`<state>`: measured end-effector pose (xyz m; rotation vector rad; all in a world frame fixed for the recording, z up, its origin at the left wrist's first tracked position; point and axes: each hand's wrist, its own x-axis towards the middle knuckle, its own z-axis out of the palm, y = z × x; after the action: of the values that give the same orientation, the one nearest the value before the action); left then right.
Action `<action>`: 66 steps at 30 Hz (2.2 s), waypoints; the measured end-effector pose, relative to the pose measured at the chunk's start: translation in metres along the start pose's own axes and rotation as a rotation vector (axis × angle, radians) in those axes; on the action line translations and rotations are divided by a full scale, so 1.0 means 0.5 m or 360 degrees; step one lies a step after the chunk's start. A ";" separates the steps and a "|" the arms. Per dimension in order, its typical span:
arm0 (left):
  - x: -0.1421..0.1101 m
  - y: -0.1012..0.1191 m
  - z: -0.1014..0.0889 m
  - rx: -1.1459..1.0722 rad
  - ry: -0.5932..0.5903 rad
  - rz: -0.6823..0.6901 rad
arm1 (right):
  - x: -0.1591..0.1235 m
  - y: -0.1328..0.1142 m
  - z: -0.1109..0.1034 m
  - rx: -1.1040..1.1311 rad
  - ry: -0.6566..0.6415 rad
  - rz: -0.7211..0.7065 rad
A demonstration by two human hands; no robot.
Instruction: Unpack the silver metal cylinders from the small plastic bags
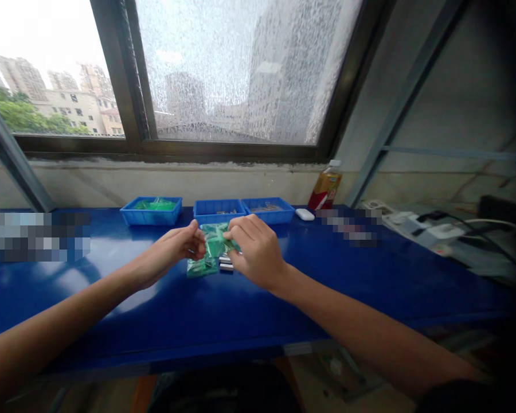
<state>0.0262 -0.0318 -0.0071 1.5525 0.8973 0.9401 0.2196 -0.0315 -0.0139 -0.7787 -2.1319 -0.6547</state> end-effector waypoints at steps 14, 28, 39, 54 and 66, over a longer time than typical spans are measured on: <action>-0.004 0.010 -0.007 0.0389 0.0135 0.0372 | 0.002 0.009 0.016 0.0352 -0.0131 0.0358; 0.013 -0.012 -0.031 0.0524 0.0014 0.0486 | 0.005 0.026 0.052 0.2084 -0.0348 0.1211; 0.016 -0.014 -0.041 0.0376 0.0085 0.0303 | 0.000 0.031 0.050 0.1756 -0.0304 0.1053; 0.008 -0.011 -0.023 0.0611 0.0108 0.0388 | 0.000 0.020 0.048 0.1834 -0.0271 0.1025; 0.011 -0.019 -0.033 0.0944 0.0104 0.0501 | -0.002 0.006 0.035 0.1357 -0.0253 0.0710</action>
<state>0.0126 -0.0188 -0.0135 2.2283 1.0566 0.9997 0.2136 -0.0183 -0.0241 -0.7717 -1.9920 0.5439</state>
